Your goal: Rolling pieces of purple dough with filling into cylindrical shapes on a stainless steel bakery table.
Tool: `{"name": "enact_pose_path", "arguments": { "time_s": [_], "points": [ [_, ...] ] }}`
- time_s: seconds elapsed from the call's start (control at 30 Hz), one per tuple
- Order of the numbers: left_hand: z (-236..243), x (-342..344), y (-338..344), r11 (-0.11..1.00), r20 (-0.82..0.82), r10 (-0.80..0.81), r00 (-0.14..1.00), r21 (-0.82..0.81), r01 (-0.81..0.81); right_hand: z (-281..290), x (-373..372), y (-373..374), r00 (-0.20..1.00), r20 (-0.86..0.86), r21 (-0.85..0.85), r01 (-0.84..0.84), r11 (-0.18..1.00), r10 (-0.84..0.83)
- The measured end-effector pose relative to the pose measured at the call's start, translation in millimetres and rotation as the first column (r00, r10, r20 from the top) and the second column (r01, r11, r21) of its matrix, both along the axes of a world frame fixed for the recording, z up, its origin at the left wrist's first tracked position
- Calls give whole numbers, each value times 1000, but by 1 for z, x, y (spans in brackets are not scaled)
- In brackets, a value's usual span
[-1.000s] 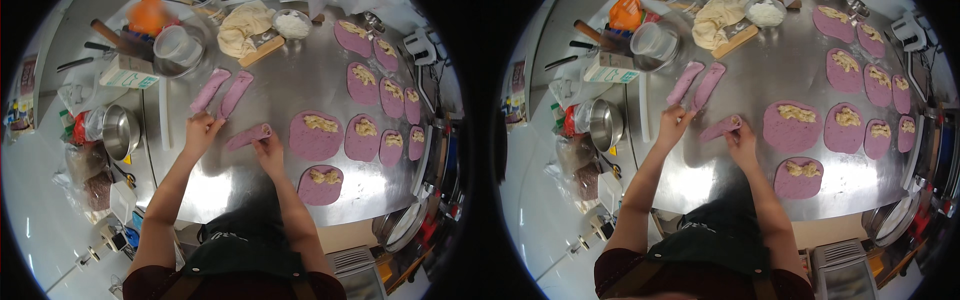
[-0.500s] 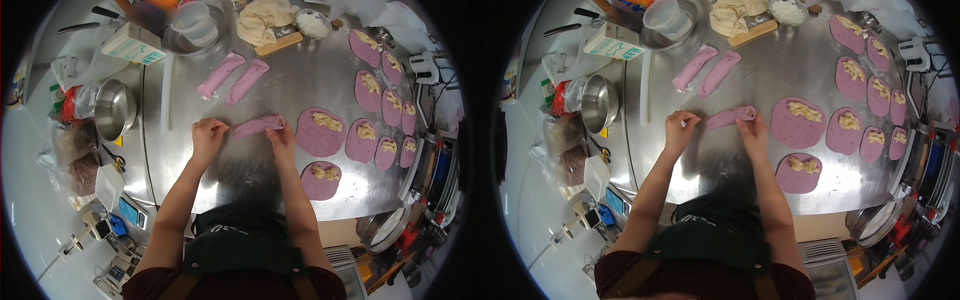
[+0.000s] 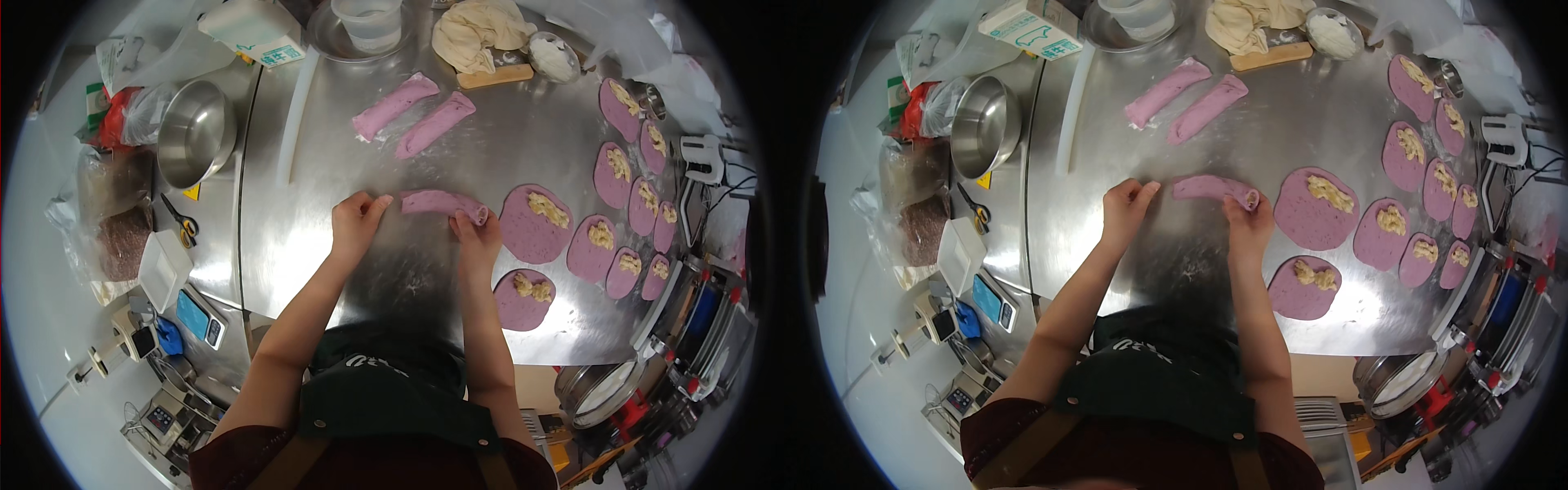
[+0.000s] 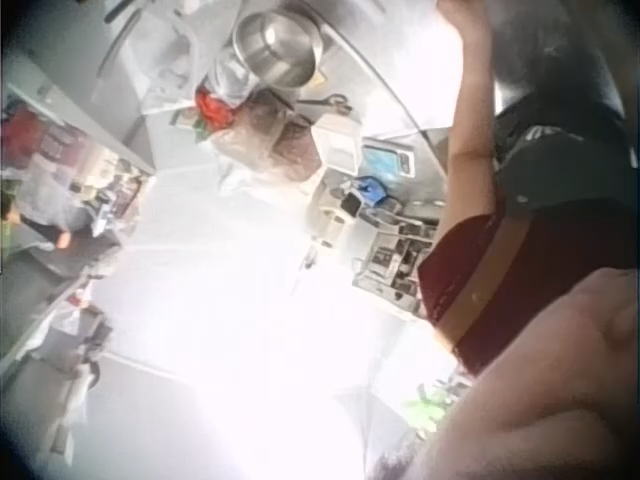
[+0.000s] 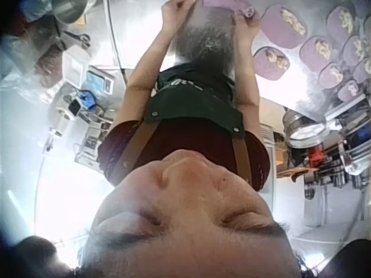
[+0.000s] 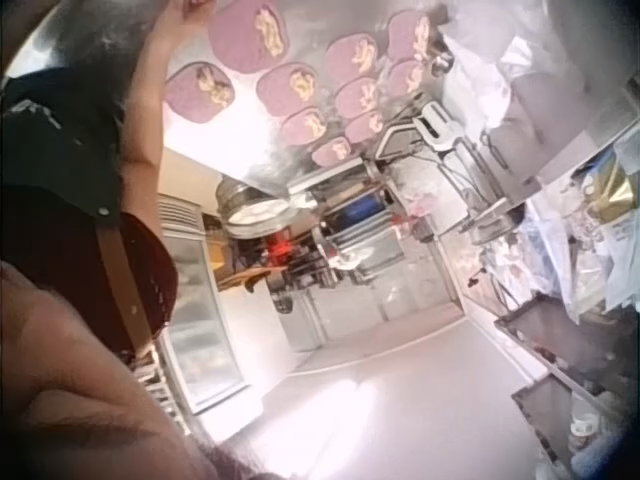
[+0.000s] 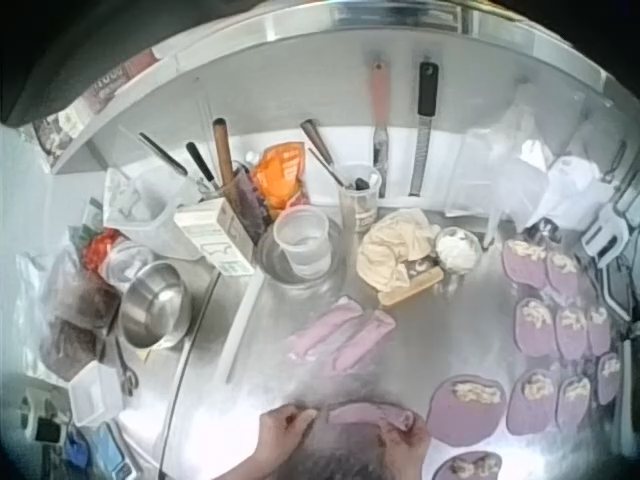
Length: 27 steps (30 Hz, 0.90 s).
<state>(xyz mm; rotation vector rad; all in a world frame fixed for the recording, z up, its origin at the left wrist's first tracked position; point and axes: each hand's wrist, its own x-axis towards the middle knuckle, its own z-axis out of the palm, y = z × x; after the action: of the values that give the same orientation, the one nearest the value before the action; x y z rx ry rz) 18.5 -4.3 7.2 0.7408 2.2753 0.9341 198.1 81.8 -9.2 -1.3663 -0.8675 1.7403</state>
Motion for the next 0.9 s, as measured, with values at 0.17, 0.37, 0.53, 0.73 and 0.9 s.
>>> {"name": "enact_pose_path", "arguments": {
  "time_s": [0.17,0.37,0.53,0.73,0.9],
  "points": [
    [-26,12,-12,989,1,7,1000,148,-7,37,-16,-6,952,280,209,-189,960,126],
    [0,18,15,847,-376,-362,853,249,469,40,-18,-7,878,431,436,-404,804,208],
    [-5,22,37,784,-488,-491,722,113,610,8,3,9,996,69,62,-54,997,50],
    [-13,23,52,777,-465,-536,705,55,627,3,2,26,997,-40,-26,-60,998,59],
    [-20,17,45,788,-420,-400,815,297,540,67,-36,8,718,677,480,-595,644,159]
  ]
}}
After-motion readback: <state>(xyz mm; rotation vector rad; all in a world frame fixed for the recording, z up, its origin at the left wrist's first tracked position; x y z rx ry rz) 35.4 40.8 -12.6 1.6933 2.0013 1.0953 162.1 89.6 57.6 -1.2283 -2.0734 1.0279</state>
